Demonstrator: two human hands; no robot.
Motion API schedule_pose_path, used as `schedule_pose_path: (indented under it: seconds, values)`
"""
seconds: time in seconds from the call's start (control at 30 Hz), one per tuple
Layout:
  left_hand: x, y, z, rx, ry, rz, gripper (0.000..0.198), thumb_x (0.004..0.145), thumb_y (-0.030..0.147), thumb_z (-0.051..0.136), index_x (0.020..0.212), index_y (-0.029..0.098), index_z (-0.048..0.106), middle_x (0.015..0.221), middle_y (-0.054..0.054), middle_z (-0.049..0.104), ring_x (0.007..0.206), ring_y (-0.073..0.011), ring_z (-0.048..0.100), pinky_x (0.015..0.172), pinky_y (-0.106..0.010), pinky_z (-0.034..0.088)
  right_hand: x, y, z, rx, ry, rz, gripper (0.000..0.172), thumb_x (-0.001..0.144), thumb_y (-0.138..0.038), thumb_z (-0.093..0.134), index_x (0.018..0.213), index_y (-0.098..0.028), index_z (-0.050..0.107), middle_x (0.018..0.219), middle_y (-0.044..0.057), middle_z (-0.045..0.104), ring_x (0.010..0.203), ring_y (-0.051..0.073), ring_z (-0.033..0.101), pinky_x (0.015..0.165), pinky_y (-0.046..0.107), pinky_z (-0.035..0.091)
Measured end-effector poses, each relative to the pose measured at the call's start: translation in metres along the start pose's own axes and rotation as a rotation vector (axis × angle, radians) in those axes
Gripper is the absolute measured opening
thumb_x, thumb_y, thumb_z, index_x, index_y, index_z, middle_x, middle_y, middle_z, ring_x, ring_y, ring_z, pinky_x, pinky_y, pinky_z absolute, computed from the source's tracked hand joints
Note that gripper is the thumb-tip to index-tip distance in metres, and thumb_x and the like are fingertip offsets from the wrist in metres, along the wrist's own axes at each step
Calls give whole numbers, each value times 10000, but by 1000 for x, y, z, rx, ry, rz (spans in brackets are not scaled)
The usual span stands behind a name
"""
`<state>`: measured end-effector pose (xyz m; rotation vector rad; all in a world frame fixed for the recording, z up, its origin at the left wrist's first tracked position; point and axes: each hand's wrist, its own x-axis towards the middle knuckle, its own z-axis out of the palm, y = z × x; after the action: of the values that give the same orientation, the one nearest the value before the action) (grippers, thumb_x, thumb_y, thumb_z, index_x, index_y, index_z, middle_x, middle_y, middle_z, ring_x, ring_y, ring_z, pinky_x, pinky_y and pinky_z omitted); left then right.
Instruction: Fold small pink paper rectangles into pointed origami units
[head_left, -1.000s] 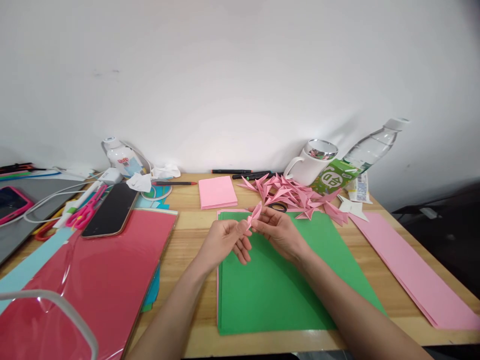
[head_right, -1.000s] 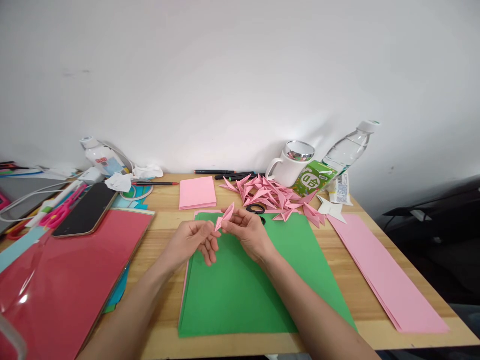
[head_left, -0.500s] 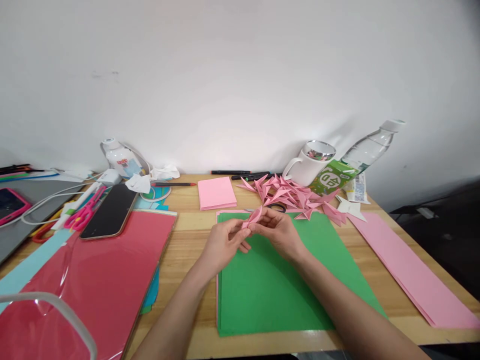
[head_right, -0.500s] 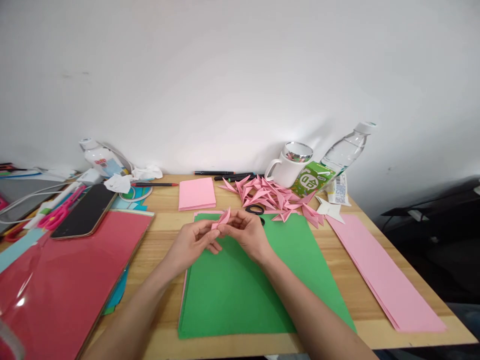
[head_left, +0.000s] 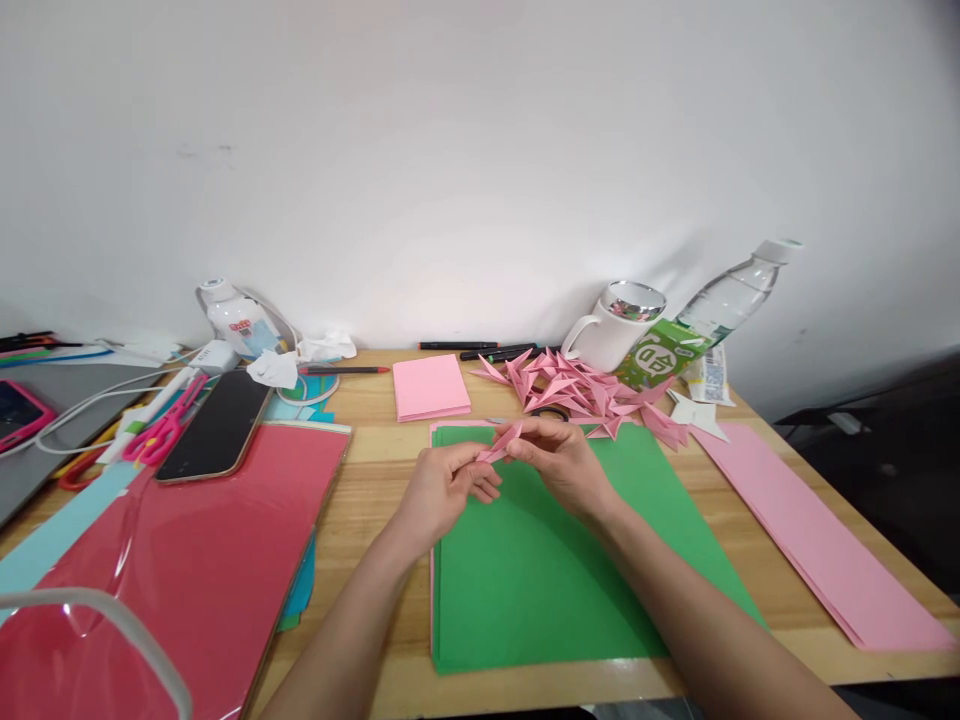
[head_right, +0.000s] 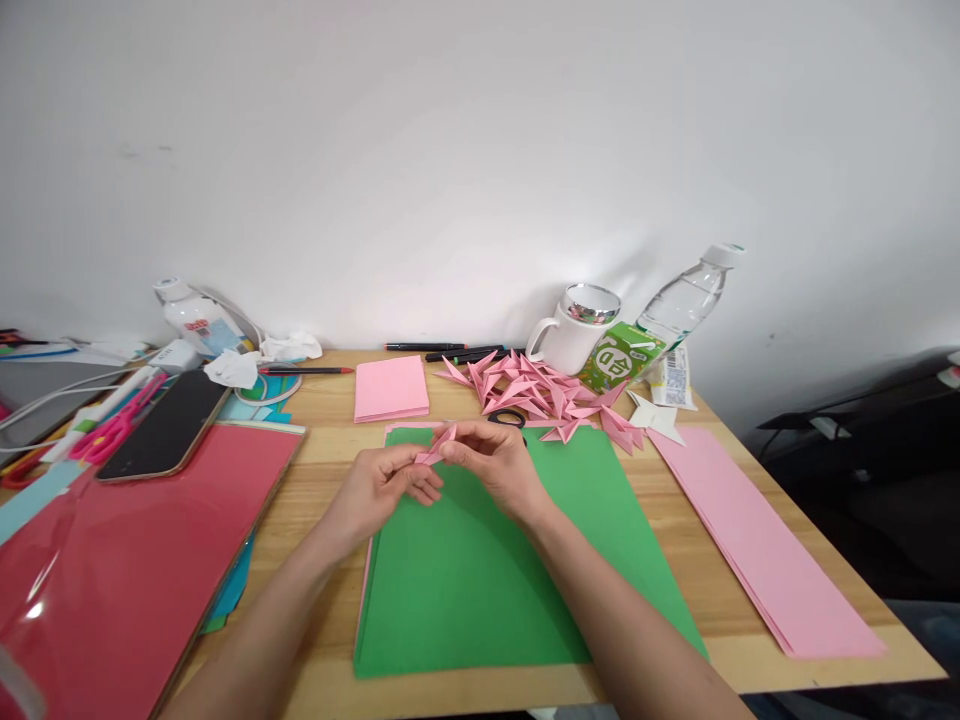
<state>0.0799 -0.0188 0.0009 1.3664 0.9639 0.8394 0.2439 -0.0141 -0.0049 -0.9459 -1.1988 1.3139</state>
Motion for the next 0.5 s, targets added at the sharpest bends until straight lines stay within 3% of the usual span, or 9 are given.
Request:
schedule_pose_path:
  seconds: [0.17,0.27,0.4,0.5]
  values:
    - [0,-1,1,35,-4,2,172,777,257,509,749,148,639,652,-36,639,567,-154,639,551,-274,537,0,0,4,19,65,-34,100,655,-274,748,711,-228,680,764,1,675,699,145,598,688,303,487]
    - [1,-1,-3,95,5,16,189,787,264,483,758,152,632,646,-31,621,557,-148,625,537,-258,519,-1,-6,3,-27,-3,-110,157,695,-257,725,835,-248,653,796,2,657,735,153,611,708,311,487]
    - [1,-1,-15,366,21,98,248,809,261,419,675,163,603,571,-2,560,503,-117,553,502,-214,442,-1,-11,-4,-392,-147,-305,54,755,-235,671,804,-225,651,844,47,654,809,188,615,728,322,477]
    - [0,2,-22,602,6,126,262,811,256,394,622,170,554,538,14,519,496,-107,488,494,-204,369,1,-6,-10,-691,-203,-465,49,811,-200,601,796,-197,648,785,56,659,727,171,612,656,293,471]
